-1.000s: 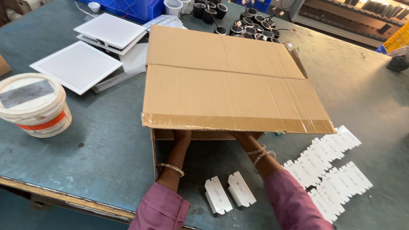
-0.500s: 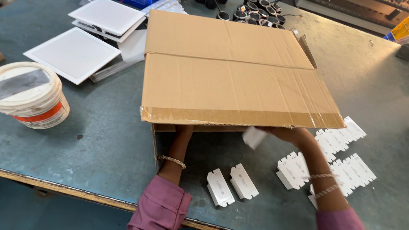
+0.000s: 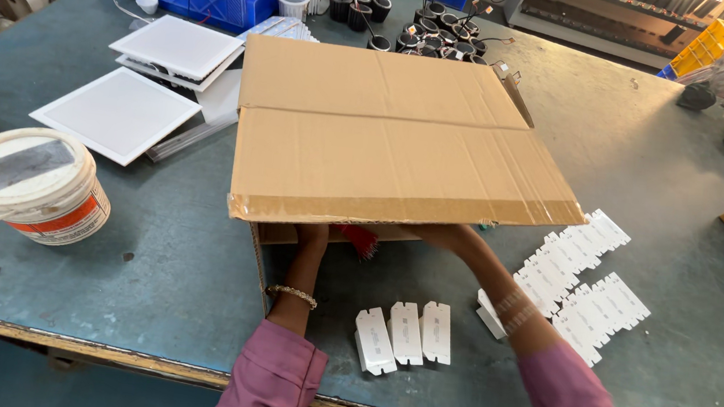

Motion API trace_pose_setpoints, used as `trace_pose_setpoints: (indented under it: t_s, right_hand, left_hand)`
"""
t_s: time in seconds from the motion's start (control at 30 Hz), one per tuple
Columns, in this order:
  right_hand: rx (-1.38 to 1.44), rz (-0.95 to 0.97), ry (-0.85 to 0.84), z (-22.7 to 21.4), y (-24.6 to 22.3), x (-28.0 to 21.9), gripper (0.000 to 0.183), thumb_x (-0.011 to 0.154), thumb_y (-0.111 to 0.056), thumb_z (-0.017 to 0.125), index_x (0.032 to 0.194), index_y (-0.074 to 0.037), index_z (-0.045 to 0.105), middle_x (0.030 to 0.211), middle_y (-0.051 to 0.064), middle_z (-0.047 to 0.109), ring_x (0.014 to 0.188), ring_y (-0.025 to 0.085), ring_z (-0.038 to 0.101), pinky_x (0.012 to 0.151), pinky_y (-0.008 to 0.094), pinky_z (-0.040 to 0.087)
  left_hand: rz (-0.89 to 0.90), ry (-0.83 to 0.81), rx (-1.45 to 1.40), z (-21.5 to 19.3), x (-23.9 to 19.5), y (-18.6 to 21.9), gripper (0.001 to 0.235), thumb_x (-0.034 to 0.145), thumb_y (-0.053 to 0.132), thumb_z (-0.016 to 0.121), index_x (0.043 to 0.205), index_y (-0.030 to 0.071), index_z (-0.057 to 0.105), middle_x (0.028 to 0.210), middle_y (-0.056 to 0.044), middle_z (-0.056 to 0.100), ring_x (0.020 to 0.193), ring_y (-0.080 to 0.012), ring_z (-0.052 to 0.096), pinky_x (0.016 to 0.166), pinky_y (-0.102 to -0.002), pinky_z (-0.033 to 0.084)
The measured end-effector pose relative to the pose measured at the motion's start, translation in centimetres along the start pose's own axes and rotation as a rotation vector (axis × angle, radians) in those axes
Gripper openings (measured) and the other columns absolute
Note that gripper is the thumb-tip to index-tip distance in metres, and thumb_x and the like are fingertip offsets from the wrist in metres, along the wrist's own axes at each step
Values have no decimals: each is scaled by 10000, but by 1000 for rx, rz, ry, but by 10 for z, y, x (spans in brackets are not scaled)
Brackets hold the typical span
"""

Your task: The person removes small white plastic components from a cardboard box, arranges them on a table, and writes on them with a black marker. The person repeats this process for several components.

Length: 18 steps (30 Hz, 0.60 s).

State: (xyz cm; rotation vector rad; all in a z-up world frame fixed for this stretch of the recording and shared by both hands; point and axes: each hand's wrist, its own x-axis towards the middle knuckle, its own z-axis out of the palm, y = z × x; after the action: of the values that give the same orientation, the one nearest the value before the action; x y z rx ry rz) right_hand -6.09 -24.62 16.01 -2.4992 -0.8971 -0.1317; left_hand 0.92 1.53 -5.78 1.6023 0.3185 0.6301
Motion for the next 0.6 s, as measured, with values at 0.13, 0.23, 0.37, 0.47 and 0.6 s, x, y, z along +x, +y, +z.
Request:
trace_pose_setpoints:
  t_s: [0.13, 0.23, 0.37, 0.47, 0.6]
  right_hand:
    - [-201, 111, 165, 45, 31, 47, 411, 884, -222, 762, 1272, -102, 701, 1275, 94, 692, 1175, 213, 604, 990, 388, 480]
    - [-216, 155, 203, 56, 49, 50, 413, 882, -218, 765, 1271, -99, 697, 1273, 99, 689, 1174, 232, 607, 988, 395, 484]
    - [-212, 201, 213, 47, 65, 35, 416, 879, -214, 768, 1271, -95, 692, 1270, 106, 686, 1173, 256, 611, 985, 404, 491]
    - [-222, 221, 212, 36, 73, 26, 419, 877, -210, 771, 1270, -92, 687, 1268, 111, 683, 1172, 275, 614, 983, 411, 496]
    - [-216, 233, 220, 26, 75, 24, 422, 874, -206, 775, 1269, -89, 682, 1265, 118, 679, 1172, 300, 618, 980, 420, 502]
  left_hand:
    - [-4, -44, -4, -4, -3, 7, 544, 1035, 361, 507, 1460, 26, 459, 1486, -178, 522, 1347, -299, 529, 1105, -412, 455]
    - [-17, -94, -10, -9, -4, 11, 549, 1041, 371, 500, 1470, 31, 448, 1498, -174, 512, 1354, -293, 524, 1111, -407, 453]
    - [-41, -150, -21, -7, -10, 10, 557, 1049, 385, 491, 1482, 39, 433, 1514, -168, 498, 1364, -285, 518, 1118, -401, 450]
    - [-58, -179, -31, -4, -15, 8, 563, 1055, 395, 484, 1491, 45, 422, 1526, -164, 488, 1371, -280, 513, 1123, -396, 448]
    - [-74, -210, -19, -7, -13, 6, 570, 1063, 409, 475, 1503, 52, 408, 1541, -158, 475, 1381, -272, 507, 1130, -389, 445]
